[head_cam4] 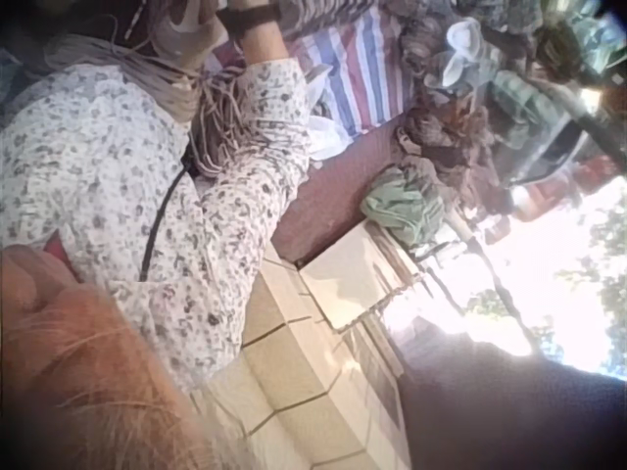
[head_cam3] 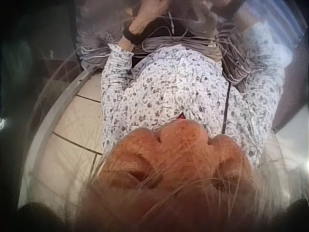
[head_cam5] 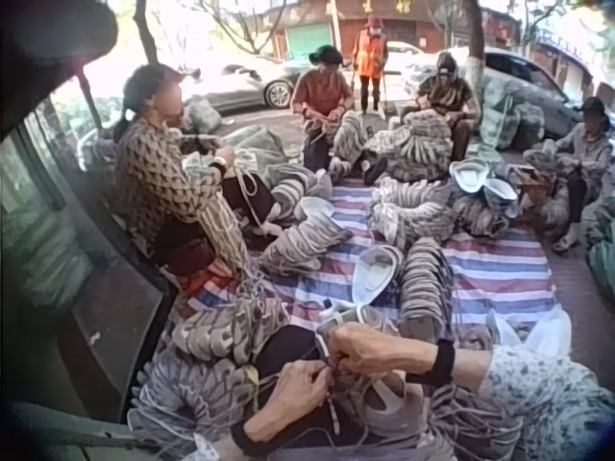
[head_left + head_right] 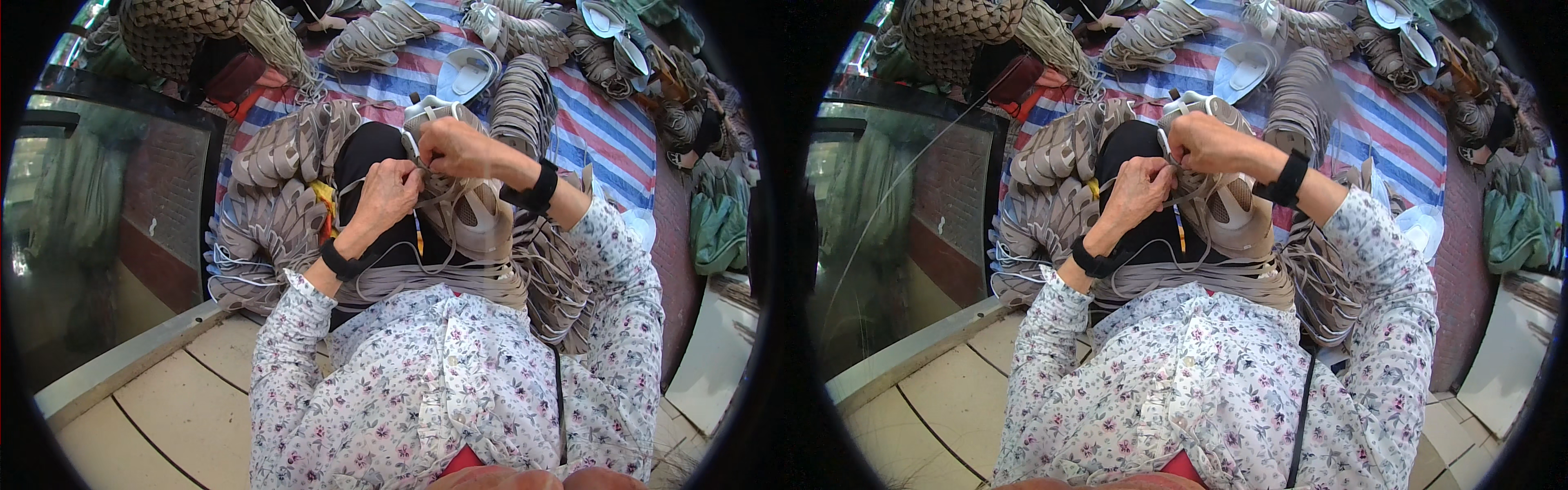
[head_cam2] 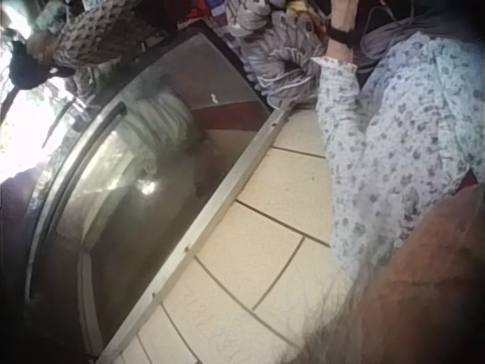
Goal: Lacing a pair of athletic shoes while sitting in an outdoor production area.
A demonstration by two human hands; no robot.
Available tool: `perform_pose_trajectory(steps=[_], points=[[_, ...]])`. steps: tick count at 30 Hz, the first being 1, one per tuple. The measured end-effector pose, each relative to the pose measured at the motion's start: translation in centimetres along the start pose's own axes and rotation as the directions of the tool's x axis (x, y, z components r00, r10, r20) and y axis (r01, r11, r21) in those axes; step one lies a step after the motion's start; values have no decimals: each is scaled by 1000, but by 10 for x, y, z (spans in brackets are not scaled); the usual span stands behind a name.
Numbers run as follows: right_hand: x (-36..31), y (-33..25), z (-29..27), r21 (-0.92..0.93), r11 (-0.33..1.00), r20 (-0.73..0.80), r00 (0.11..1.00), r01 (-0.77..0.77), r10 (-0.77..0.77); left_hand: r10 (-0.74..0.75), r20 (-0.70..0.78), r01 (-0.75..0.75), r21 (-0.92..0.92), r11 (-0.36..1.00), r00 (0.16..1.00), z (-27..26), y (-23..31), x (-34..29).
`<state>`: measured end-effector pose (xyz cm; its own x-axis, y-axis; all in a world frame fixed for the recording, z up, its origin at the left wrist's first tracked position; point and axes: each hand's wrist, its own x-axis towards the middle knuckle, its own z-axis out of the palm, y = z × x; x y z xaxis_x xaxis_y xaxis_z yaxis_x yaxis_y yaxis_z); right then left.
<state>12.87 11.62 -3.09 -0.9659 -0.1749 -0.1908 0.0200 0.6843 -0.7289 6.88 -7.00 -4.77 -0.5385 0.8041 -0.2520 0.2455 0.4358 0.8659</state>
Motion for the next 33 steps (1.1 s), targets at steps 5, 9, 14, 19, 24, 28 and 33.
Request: perform_pose_trajectory(steps=[5, 9, 14, 19, 24, 28, 33], points=[[-21, -30, 16, -330, 939, -194, 967, 94, -165, -60, -65, 51, -134, 990, 996, -6, 4, -11], [-26, -37, 12, -403, 914, -178, 977, 35, -116, 206, -257, -193, 77, 978, 944, -6, -3, -12], [-29, -28, 5, -406, 913, -164, 980, 38, -113, 350, -369, -337, 102, 936, 861, -6, 6, 4], [-38, 46, -61, -440, 893, -532, 773, 98, -346, 494, -299, -426, 264, 865, 817, -4, 14, 9], [-106, 101, -157, -200, 911, -752, 653, -361, 94, 386, -252, -347, 186, 919, 888, 4, 34, -5], [-103, 73, -105, 270, 921, -561, 732, -280, 387, 402, -219, -347, 249, 904, 889, 12, 29, 1], [-72, 22, -32, 485, 874, -425, 868, -22, 258, 379, -227, -353, 149, 924, 897, 14, 27, 4]])
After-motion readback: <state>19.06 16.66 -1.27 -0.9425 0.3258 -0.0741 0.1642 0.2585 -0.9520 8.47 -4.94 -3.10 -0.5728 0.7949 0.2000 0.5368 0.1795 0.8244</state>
